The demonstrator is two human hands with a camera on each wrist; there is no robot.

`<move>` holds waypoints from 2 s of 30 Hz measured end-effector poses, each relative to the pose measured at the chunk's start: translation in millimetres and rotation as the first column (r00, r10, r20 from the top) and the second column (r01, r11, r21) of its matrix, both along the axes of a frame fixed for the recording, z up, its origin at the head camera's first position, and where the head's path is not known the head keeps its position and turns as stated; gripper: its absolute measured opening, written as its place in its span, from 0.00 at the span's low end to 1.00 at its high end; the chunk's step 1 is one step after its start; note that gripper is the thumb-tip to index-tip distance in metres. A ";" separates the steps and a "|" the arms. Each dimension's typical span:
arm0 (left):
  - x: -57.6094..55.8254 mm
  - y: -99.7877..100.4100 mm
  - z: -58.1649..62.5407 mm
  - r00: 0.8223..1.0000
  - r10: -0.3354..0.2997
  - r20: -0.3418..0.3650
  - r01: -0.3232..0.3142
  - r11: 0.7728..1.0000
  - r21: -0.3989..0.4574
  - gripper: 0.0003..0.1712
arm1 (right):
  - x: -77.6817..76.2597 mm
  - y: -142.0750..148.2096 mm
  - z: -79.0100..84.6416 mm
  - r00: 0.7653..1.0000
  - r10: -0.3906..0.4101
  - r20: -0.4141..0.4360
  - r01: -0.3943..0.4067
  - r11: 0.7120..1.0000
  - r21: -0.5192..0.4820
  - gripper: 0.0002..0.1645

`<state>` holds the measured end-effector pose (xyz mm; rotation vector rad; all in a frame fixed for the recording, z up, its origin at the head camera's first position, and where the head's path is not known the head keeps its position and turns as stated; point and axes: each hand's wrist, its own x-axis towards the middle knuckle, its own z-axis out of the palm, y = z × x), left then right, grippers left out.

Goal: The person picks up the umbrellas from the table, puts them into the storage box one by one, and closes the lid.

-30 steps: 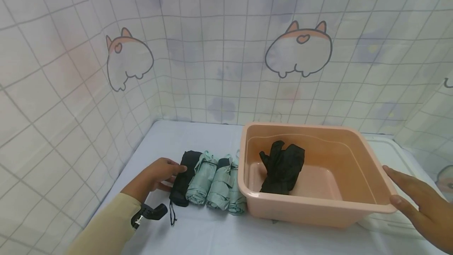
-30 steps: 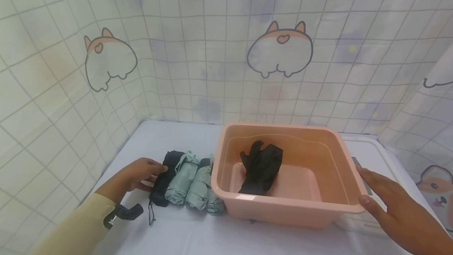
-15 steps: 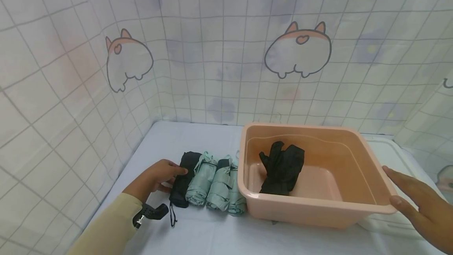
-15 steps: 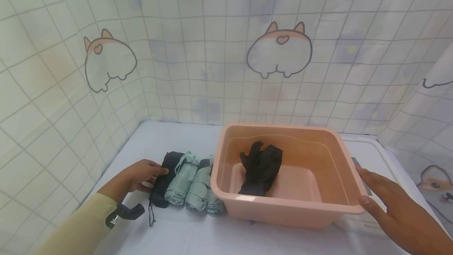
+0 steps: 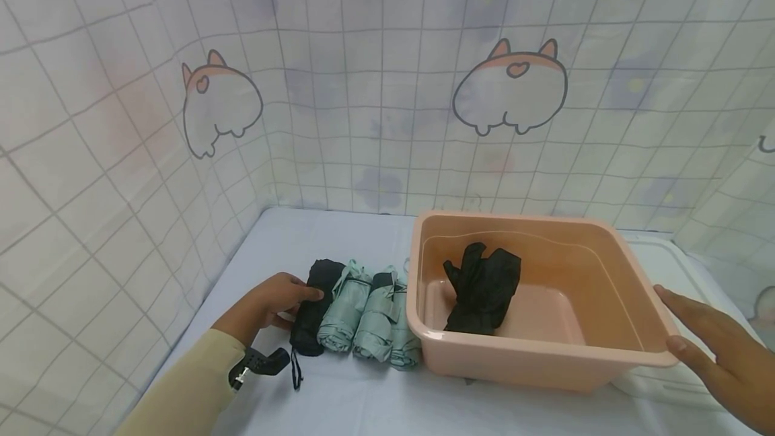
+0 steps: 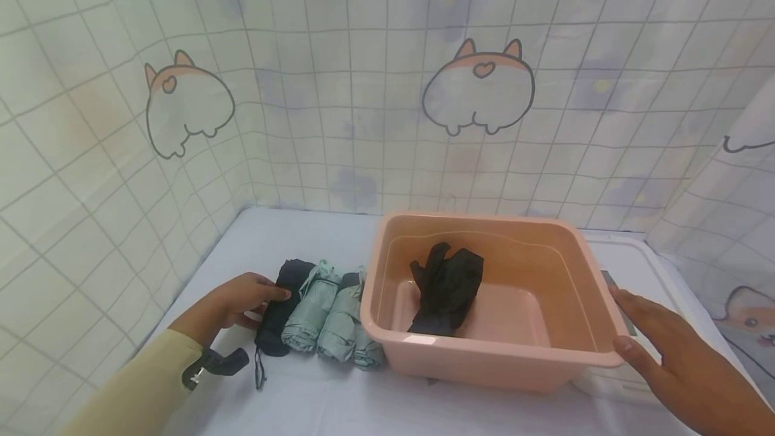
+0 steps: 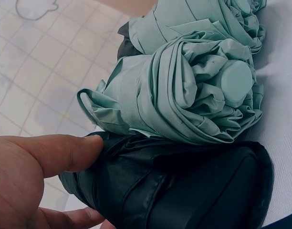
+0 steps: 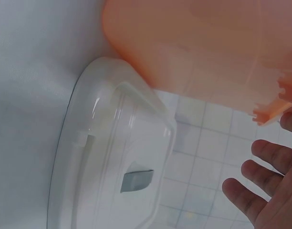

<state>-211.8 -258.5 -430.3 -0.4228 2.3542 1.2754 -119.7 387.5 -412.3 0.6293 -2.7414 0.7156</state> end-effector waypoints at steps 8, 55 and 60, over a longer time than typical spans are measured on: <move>-0.2 -0.4 -0.5 1.000 -0.006 -0.014 0.006 1.000 -0.001 0.39 | 0.6 0.5 -0.6 0.999 -0.022 0.044 0.021 1.000 0.020 0.45; -5.4 -24.5 21.1 0.990 -0.054 -0.128 0.057 0.998 0.024 0.48 | -2.1 2.0 3.9 0.990 -0.061 0.125 0.052 0.996 0.074 0.45; -5.1 -24.7 23.5 0.989 -0.059 -0.138 0.062 0.998 0.018 0.49 | -2.8 4.2 2.5 0.995 -0.030 0.092 0.027 0.999 0.042 0.44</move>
